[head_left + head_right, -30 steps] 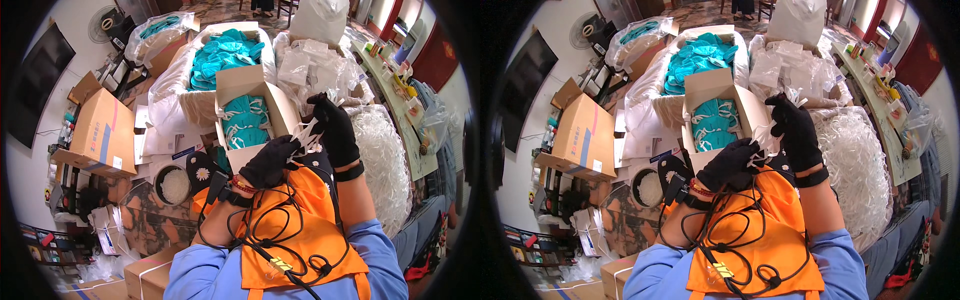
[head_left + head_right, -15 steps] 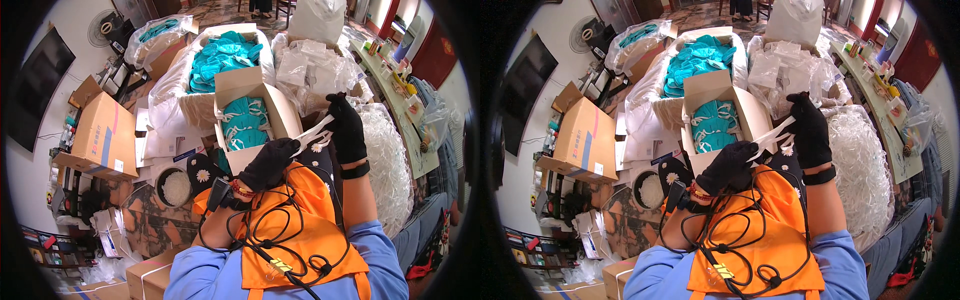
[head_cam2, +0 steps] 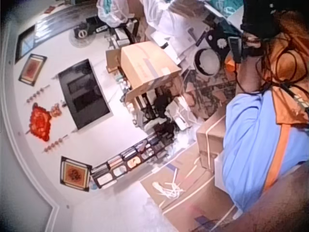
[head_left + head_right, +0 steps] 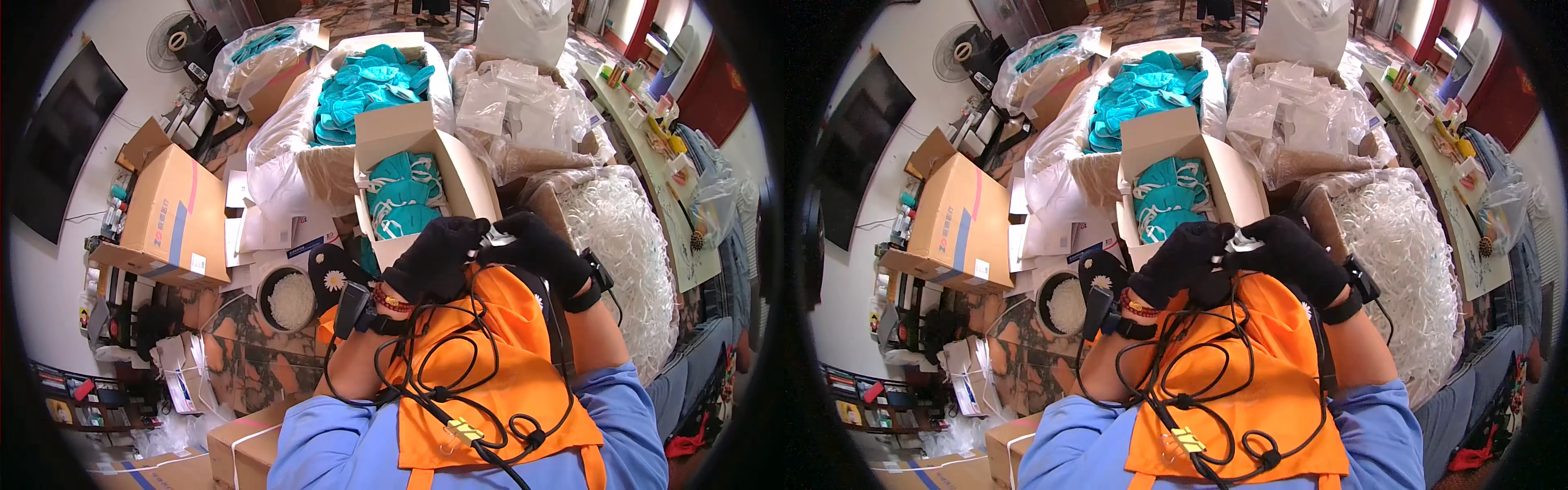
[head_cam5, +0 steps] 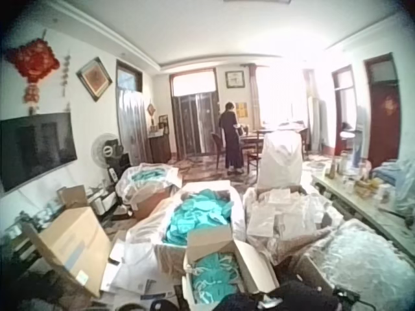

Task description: The recorder is seen putting surgical masks into small plastic bags and then into a cardboard box.

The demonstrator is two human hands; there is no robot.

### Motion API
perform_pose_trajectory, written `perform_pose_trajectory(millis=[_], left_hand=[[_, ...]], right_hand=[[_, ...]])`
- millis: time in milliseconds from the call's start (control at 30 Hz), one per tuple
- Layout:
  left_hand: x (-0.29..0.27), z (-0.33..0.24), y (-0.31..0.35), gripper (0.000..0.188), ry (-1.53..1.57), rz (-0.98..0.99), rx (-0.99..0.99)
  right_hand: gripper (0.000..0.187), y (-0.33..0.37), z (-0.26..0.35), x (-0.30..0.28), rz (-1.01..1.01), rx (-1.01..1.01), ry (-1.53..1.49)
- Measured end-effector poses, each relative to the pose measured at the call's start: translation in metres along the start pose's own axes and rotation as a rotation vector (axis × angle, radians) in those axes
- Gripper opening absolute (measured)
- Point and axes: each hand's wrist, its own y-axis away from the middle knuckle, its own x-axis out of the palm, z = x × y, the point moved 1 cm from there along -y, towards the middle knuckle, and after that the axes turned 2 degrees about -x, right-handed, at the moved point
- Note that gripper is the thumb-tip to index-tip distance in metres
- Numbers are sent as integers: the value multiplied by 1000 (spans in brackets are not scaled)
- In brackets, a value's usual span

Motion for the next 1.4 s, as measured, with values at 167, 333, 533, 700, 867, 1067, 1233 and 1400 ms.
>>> perform_pose_trajectory(millis=[167, 333, 533, 700, 867, 1067, 1233, 1400], left_hand=[[12, 3, 3, 30, -26, -124, 74], [10, -7, -1, 22, 597, -62, -298], [7, -17, -4, 24, 761, 0, -549], [1, -18, -7, 24, 320, 1, -380], [-1, -9, -5, 21, 289, 93, -426], [-1, -3, -1, 24, 57, -22, -137], [-14, 6, -1, 16, -135, 61, -135], [-17, -10, -7, 15, -43, 209, -190]], right_hand=[[25, 8, 6, -8, -50, 322, -166], [25, 15, 13, -6, -153, 327, -326], [29, 11, 6, -5, -145, 254, -307], [29, 8, 5, -6, -78, 351, -297], [25, 7, -13, 1, -7, 300, -241], [30, 13, -13, 20, -14, 193, -72], [26, 20, -22, 9, 28, 276, 79], [27, 25, -28, -2, -31, 219, -213]])
